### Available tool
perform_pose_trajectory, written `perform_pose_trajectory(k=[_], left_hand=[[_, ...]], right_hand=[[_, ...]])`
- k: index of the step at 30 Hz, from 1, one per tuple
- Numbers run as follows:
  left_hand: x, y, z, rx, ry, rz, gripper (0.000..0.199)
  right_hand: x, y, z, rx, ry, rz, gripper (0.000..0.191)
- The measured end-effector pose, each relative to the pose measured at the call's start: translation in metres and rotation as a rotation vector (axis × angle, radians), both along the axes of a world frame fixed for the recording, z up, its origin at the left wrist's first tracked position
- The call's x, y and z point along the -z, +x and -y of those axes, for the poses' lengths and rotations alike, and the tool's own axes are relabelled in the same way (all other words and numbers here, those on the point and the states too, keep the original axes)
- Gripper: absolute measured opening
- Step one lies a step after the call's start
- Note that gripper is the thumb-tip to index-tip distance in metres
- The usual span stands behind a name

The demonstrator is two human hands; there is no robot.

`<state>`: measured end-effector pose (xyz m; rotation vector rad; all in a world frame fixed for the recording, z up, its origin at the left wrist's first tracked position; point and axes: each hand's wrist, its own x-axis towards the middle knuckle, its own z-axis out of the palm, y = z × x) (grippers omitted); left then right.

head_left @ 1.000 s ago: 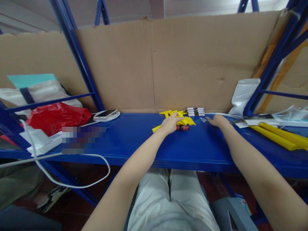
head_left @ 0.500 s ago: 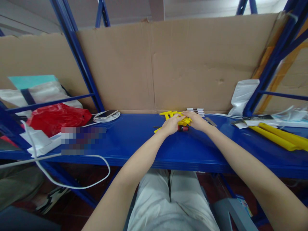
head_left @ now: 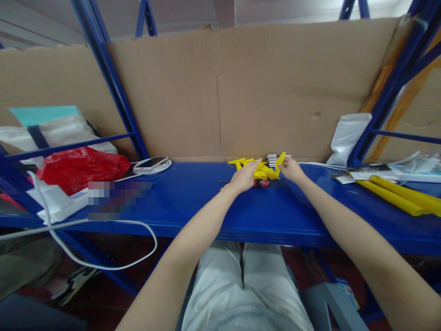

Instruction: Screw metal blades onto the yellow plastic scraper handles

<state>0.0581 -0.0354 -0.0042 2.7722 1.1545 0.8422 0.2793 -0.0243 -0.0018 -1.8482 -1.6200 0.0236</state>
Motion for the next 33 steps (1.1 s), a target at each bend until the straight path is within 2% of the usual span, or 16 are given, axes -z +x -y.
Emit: perform_pose_trajectory(k=[3,6,13,16,20,33], left_hand=[[0.0,0.0,0.0,-0.014,-0.012,-0.018,0.076],[0.001,0.0,0.0,-0.007,-0.009,-0.021,0.077],[0.001,0.0,-0.001,0.014,-0.008,-0.01,0.072],[0.001,0.0,-0.001,0.02,-0.01,-0.002,0.073],[0.003,-0.001,-0.004,0.033,-0.006,0.017,0.075],[0.001,0.0,0.0,0.021,-0.023,0.036,0.075]], right_hand=[[0.008,0.005,-0.007,0.042,-0.073,-0.102,0.044],[0.014,0.004,-0.012,0.067,-0.114,-0.085,0.051],[0.013,-0.007,-0.005,0.077,-0.173,0.185,0.031],[0.011,-0.011,0.0,0.04,-0.216,0.338,0.034],[0.011,-0.012,0.002,-0.011,-0.266,0.406,0.04],[0.019,-0.001,-0.003,-0.283,-0.275,0.212,0.044]])
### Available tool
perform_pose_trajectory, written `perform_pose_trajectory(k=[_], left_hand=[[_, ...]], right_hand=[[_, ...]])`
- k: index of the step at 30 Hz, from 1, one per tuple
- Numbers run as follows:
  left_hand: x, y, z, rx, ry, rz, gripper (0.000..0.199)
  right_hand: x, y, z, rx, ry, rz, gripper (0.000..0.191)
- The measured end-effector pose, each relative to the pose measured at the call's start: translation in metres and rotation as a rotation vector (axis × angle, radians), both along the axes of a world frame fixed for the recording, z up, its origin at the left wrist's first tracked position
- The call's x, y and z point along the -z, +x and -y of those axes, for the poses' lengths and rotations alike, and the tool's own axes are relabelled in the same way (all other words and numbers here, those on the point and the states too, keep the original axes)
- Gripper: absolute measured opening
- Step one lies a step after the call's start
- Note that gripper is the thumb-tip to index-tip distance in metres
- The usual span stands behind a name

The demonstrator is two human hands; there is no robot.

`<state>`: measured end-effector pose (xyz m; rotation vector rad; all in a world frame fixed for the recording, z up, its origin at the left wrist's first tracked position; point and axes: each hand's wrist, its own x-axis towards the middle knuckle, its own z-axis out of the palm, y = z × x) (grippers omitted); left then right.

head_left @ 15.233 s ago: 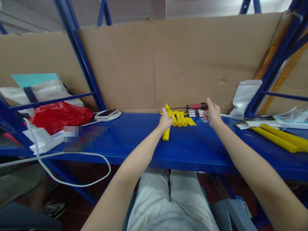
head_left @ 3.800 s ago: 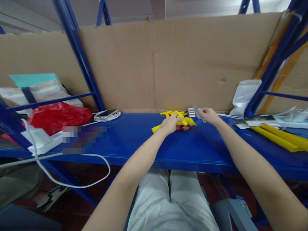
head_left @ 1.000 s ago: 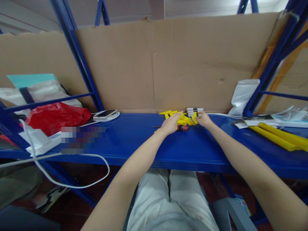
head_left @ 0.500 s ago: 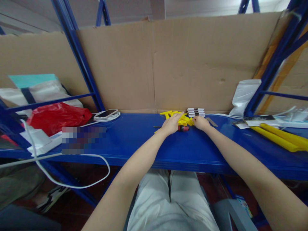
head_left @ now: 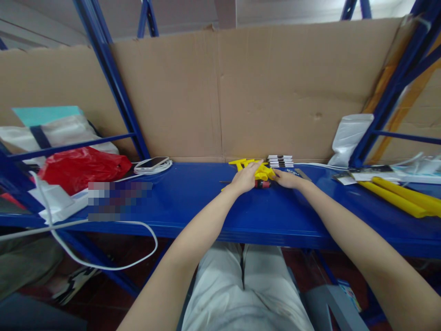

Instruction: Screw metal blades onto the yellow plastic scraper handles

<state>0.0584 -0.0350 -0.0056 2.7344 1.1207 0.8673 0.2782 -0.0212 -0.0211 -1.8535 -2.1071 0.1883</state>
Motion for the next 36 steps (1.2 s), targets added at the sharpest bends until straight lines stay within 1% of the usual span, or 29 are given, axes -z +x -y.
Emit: perform_pose_trajectory(k=[3,6,8,10,12,13,15,17,20,22,27,30,33,36], left_hand=[[0.002,0.0,-0.004,0.013,0.008,0.009,0.075],[0.006,0.0,-0.009,0.033,0.021,0.028,0.076],[0.008,0.0,-0.013,0.047,0.03,0.046,0.078],[0.01,0.0,-0.015,0.058,0.032,0.059,0.079],[0.011,0.0,-0.015,0.06,0.028,0.065,0.078],[0.011,0.0,-0.016,0.059,0.027,0.067,0.077],[0.011,-0.001,-0.016,0.057,0.028,0.078,0.075],[0.01,-0.002,-0.016,0.056,0.034,0.091,0.072],[0.01,-0.002,-0.017,0.049,0.039,0.102,0.071],[0.009,-0.002,-0.017,0.038,0.038,0.104,0.073],[0.004,-0.001,-0.009,0.014,0.012,0.087,0.078],[0.0,-0.002,-0.002,0.038,0.015,0.086,0.083],[-0.003,-0.003,0.002,0.076,0.022,0.06,0.082],[-0.005,-0.002,0.004,0.088,0.04,0.023,0.076]], right_hand=[[-0.004,-0.004,0.003,-0.015,0.08,-0.066,0.042],[-0.014,-0.011,0.009,-0.061,0.258,-0.147,0.037],[-0.021,-0.016,0.014,-0.11,0.34,-0.225,0.035],[-0.026,-0.021,0.019,-0.181,0.361,-0.326,0.042],[-0.029,-0.026,0.025,-0.259,0.344,-0.417,0.052],[-0.03,-0.029,0.027,-0.299,0.334,-0.442,0.053],[-0.029,-0.033,0.03,-0.364,0.337,-0.446,0.05],[-0.026,-0.037,0.03,-0.386,0.381,-0.419,0.04],[-0.024,-0.041,0.027,-0.341,0.469,-0.391,0.027],[-0.024,-0.042,0.025,-0.305,0.528,-0.379,0.023],[-0.028,-0.038,0.028,-0.163,0.754,-0.42,0.025],[-0.031,-0.03,0.027,-0.047,0.846,-0.483,0.027],[-0.03,-0.018,0.02,0.063,0.862,-0.581,0.033],[-0.028,-0.007,0.011,0.141,0.809,-0.716,0.037]])
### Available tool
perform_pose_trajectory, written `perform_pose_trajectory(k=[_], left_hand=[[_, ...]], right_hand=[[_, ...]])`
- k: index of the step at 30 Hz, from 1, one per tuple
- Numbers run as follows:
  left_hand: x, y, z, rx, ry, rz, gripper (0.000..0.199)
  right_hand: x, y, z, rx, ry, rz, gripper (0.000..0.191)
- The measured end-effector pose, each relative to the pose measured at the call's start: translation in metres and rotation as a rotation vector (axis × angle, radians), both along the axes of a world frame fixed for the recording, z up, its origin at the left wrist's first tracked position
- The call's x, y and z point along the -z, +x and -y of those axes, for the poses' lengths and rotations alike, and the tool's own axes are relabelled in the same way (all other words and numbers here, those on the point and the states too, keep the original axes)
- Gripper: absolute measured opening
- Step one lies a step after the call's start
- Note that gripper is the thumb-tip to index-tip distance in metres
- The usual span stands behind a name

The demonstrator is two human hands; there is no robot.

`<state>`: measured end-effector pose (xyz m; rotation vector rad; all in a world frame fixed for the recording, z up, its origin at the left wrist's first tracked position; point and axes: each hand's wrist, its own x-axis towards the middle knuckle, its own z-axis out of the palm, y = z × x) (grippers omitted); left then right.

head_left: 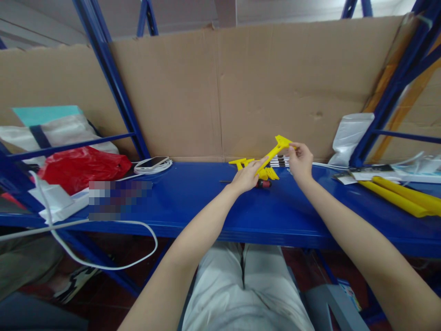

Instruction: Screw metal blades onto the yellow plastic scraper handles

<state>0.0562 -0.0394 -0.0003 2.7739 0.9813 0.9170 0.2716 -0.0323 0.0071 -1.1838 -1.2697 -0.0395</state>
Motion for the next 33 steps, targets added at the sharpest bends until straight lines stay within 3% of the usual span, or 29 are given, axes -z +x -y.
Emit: perform_pose_trajectory(k=[6,9,15,19,23,27,33], left_hand=[[-0.004,0.001,0.004,-0.056,0.035,-0.061,0.062],[-0.005,0.001,0.005,-0.033,0.062,-0.083,0.053],[-0.005,0.003,0.009,0.023,0.08,-0.11,0.043],[-0.007,0.007,0.014,-0.012,0.09,-0.114,0.042],[-0.009,0.008,0.015,-0.109,0.109,-0.068,0.039],[-0.01,0.002,0.009,-0.305,0.054,-0.033,0.038],[-0.014,-0.011,0.0,-0.527,-0.025,-0.019,0.039]], right_hand=[[-0.003,0.004,-0.004,-0.044,-0.076,-0.322,0.027],[-0.004,0.002,-0.005,-0.09,-0.106,-0.413,0.03],[0.004,-0.001,-0.012,-0.266,-0.138,-0.289,0.074],[0.004,-0.011,-0.004,-0.347,-0.219,-0.154,0.078],[0.0,-0.025,0.01,-0.482,-0.345,-0.13,0.061],[0.001,-0.032,0.017,-0.579,-0.474,-0.123,0.053],[0.003,-0.029,0.012,-0.5,-0.51,-0.066,0.042]])
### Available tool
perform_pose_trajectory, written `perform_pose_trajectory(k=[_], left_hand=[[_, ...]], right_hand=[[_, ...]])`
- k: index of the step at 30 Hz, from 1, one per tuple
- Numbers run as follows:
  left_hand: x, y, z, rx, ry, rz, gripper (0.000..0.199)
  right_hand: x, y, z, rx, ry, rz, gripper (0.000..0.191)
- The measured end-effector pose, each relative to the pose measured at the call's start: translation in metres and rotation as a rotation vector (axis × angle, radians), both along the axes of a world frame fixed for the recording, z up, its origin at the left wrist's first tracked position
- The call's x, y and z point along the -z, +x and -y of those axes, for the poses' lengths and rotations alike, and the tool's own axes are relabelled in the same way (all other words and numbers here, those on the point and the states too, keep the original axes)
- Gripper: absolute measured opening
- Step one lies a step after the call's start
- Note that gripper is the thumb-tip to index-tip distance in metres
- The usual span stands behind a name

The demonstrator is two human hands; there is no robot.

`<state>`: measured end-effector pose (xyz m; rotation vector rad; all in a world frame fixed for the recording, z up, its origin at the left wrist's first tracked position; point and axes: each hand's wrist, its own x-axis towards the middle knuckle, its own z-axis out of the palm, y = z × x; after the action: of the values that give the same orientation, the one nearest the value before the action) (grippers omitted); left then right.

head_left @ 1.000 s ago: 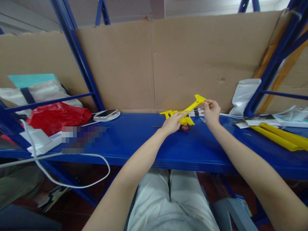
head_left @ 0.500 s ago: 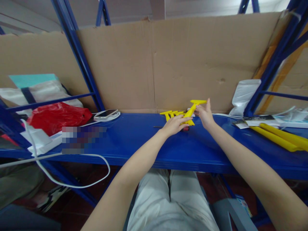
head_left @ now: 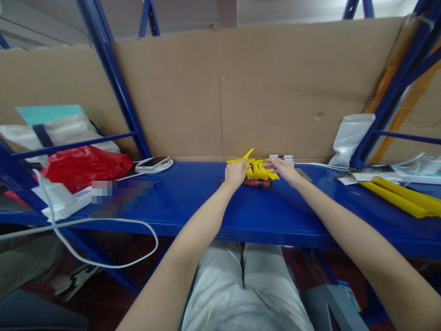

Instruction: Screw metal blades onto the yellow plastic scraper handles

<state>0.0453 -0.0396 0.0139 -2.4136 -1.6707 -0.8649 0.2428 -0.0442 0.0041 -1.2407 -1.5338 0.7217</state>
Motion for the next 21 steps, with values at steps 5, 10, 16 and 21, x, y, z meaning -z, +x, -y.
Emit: perform_pose_trajectory(k=[5,10,16,21], left_hand=[[0.001,0.001,-0.005,0.058,0.013,0.057,0.037],[0.002,-0.002,-0.014,0.124,0.121,0.148,0.036],[0.0,-0.017,-0.02,-0.018,0.06,0.122,0.035],[0.005,-0.02,-0.023,-0.092,-0.061,0.037,0.034]], right_hand=[[0.005,0.003,-0.005,0.032,0.016,0.087,0.033],[0.01,0.004,-0.008,0.005,0.065,0.165,0.035],[0.012,0.009,-0.015,0.013,0.134,0.367,0.037],[0.01,0.009,-0.011,0.038,0.187,0.584,0.028]])
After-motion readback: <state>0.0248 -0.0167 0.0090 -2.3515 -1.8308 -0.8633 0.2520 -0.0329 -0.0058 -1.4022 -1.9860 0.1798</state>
